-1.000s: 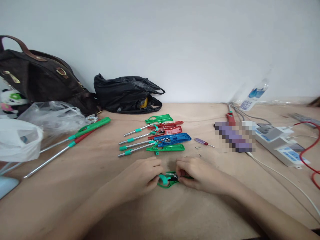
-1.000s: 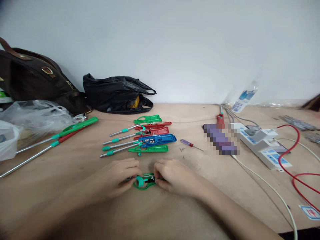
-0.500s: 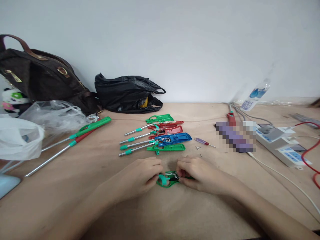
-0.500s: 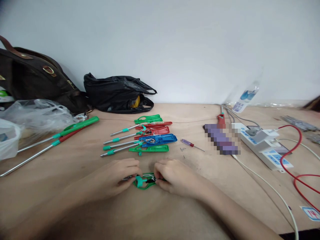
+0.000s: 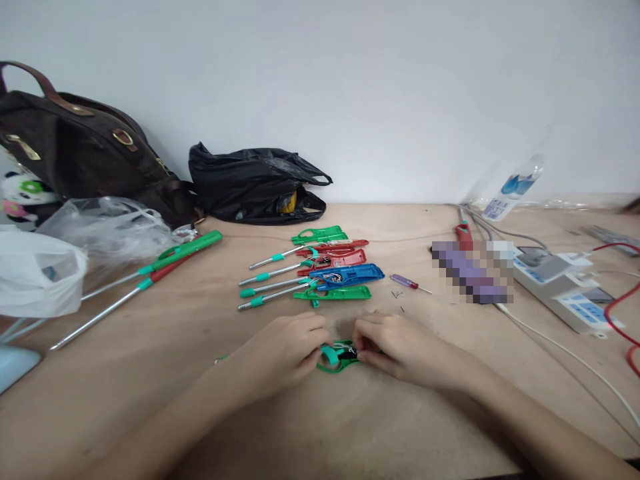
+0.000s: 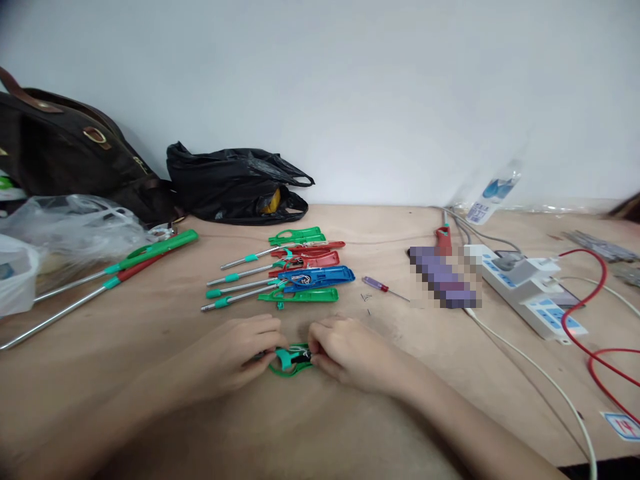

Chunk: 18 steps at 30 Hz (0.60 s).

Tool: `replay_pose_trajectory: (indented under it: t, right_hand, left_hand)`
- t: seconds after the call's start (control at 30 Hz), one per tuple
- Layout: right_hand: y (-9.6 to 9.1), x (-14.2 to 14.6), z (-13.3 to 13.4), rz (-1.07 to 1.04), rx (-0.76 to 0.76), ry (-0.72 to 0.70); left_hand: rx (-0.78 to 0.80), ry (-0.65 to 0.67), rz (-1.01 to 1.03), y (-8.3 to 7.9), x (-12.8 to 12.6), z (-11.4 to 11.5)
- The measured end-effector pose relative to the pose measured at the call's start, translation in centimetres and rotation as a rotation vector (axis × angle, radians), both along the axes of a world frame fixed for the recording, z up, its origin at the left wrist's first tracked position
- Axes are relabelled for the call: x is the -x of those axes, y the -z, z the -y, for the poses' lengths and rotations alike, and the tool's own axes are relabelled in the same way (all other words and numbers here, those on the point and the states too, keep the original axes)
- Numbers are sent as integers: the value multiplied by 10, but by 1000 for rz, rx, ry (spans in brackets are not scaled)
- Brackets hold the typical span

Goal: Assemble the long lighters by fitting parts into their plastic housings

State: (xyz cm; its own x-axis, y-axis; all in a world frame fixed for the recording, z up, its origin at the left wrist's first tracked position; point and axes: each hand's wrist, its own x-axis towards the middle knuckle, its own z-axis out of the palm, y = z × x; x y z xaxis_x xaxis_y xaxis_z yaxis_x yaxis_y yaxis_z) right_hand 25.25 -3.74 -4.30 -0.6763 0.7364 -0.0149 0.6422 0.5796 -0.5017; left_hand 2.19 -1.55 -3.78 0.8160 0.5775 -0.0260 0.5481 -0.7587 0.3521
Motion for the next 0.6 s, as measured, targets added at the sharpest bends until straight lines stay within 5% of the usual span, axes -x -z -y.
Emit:
replay_pose_trajectory:
  t: [0.6]
  right_hand:
    - [3,1,0,-22,-17,6]
  left_hand:
    - [-293,90,-24,16,-4,3]
